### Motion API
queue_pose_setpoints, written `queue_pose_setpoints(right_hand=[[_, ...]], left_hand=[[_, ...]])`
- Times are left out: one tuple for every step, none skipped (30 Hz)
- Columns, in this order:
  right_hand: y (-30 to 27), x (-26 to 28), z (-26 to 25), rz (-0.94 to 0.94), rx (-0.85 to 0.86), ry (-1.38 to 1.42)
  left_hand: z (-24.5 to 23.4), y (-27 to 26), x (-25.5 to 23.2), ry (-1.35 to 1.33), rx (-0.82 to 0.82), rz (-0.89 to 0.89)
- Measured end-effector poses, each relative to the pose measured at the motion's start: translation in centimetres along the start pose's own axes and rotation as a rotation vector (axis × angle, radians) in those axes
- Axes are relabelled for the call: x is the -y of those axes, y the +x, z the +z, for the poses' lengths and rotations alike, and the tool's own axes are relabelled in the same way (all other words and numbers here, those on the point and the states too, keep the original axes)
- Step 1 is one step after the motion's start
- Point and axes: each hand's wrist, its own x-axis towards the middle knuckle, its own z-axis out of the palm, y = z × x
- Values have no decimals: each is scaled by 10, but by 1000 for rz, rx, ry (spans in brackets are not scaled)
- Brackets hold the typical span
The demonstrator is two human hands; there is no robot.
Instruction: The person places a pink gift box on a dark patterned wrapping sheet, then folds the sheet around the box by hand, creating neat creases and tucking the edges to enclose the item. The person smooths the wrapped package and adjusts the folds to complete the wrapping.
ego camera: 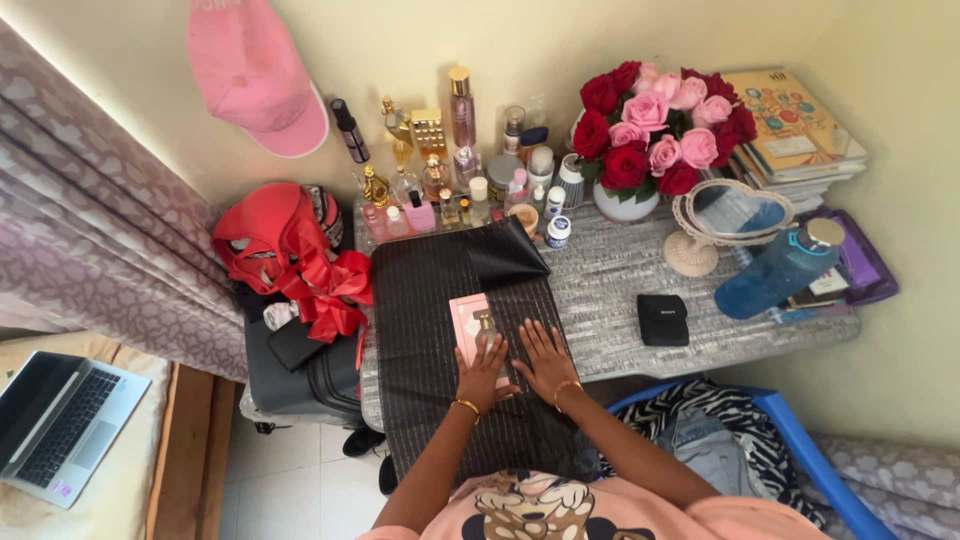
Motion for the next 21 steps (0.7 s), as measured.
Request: queue_pose_setpoints(right_hand=[[6, -1, -3, 0, -9, 15], [11, -1, -6, -1, -17, 31], [19, -2, -8, -4, -29, 43], [25, -3, -9, -5, -37, 33], [30, -4, -8, -8, -43, 25], [35, -4, -6, -10, -49, 16], [39, -6, -3, -8, -85, 20], [44, -8, 0, -6, -121, 24], [50, -10, 3, -6, -157, 29], [56, -13, 5, 9, -162, 35], [63, -13, 8, 22, -167, 43], [69, -13, 11, 36, -172, 51], [74, -13, 14, 42, -189, 48], [79, -13, 16, 48, -207, 44], [84, -15, 16, 52, -229, 40], [88, -17, 15, 62, -229, 42], [94, -17, 13, 69, -228, 48], [99, -17, 12, 77, -227, 54], [103, -16, 11, 83, -227, 64], [108, -17, 9, 89, -226, 74], [112, -17, 6, 96, -223, 85]], left_hand=[[-1, 1, -2, -17, 12, -9], [-2, 0, -3, -34, 29, -22], [-5, 2, -3, -52, 41, -36], [-7, 3, -2, -70, 53, -51], [-9, 3, -1, -77, 42, -52], [-10, 3, 0, -84, 30, -53], [-10, 3, -2, -95, 19, -54], [-10, 4, -3, -83, 32, -59], [-10, 5, -4, -70, 45, -65], [-11, 6, -4, -58, 58, -71], [-12, 5, -3, -53, 63, -72], [-13, 4, -2, -48, 68, -72], [-15, 5, -2, -43, 72, -70], [-16, 3, -3, -54, 75, -73], [-18, 4, -3, -63, 73, -76], [-20, 5, -6, -73, 71, -79], [-23, 5, -6, -85, 74, -80], [-26, 5, -6, -97, 76, -80], [-28, 2, -6, -109, 83, -82], [-30, 2, -6, -113, 82, -83], [-31, 1, -6, -117, 83, -83]])
